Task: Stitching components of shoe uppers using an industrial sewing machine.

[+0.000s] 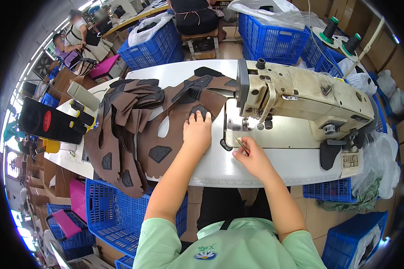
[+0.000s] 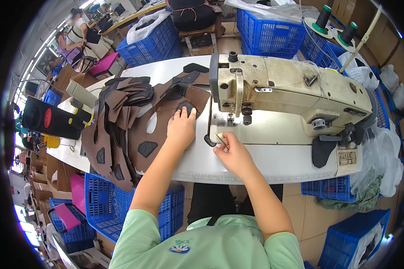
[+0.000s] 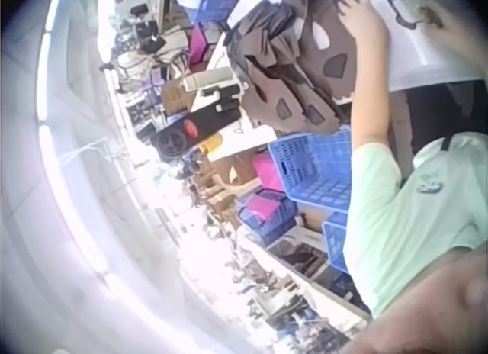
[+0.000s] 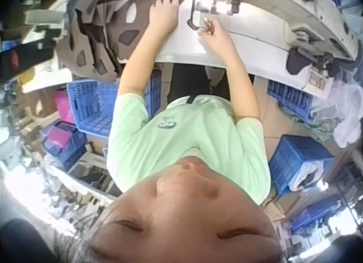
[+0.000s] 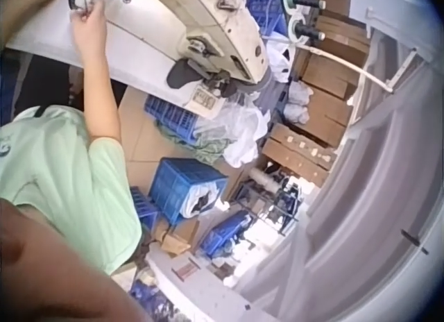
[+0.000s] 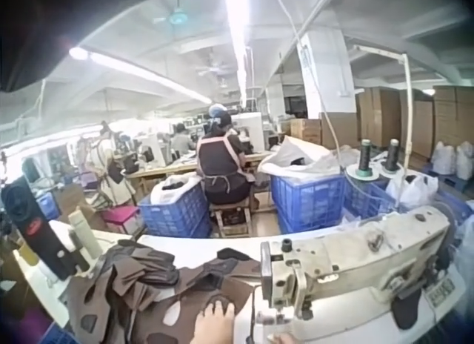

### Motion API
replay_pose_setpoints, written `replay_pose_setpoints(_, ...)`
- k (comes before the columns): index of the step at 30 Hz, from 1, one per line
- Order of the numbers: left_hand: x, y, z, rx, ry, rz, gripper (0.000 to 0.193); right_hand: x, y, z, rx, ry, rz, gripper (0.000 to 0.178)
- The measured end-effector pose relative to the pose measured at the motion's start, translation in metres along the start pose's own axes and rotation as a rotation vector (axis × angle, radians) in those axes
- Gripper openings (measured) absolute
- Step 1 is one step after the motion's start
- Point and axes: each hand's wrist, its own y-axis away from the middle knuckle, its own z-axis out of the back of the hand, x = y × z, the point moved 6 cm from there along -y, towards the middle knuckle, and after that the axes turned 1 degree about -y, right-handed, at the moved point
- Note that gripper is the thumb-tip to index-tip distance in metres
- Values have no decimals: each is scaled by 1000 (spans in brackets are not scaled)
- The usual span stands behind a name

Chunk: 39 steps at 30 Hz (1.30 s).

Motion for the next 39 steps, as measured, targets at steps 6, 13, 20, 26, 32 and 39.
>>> replay_pose_setpoints(6, 22, 10, -3, -243, 291, 38, 60, -4, -38, 0, -69, 100, 146, 41)
replay_pose_setpoints(13, 30, 12, 2, -365, 685, 100, 71, 43, -62, -17, -150, 786, 238, 36)
replay_pose_setpoints(20, 29, 15, 6, -378, 683, 80, 72, 48, -70, -33, -174, 860, 191, 35)
replay_pose_setpoints(26, 21, 16, 10, -428, 620, 0, 68, 44, -75, -35, -206, 855, 180, 21)
replay_pose_setpoints(32, 17, 15, 10, -457, 594, -69, 64, 42, -62, -30, -200, 798, 193, 24)
replay_pose_setpoints(39, 18, 14, 9, -500, 611, -99, 52, 38, 62, 61, -263, 448, 257, 30)
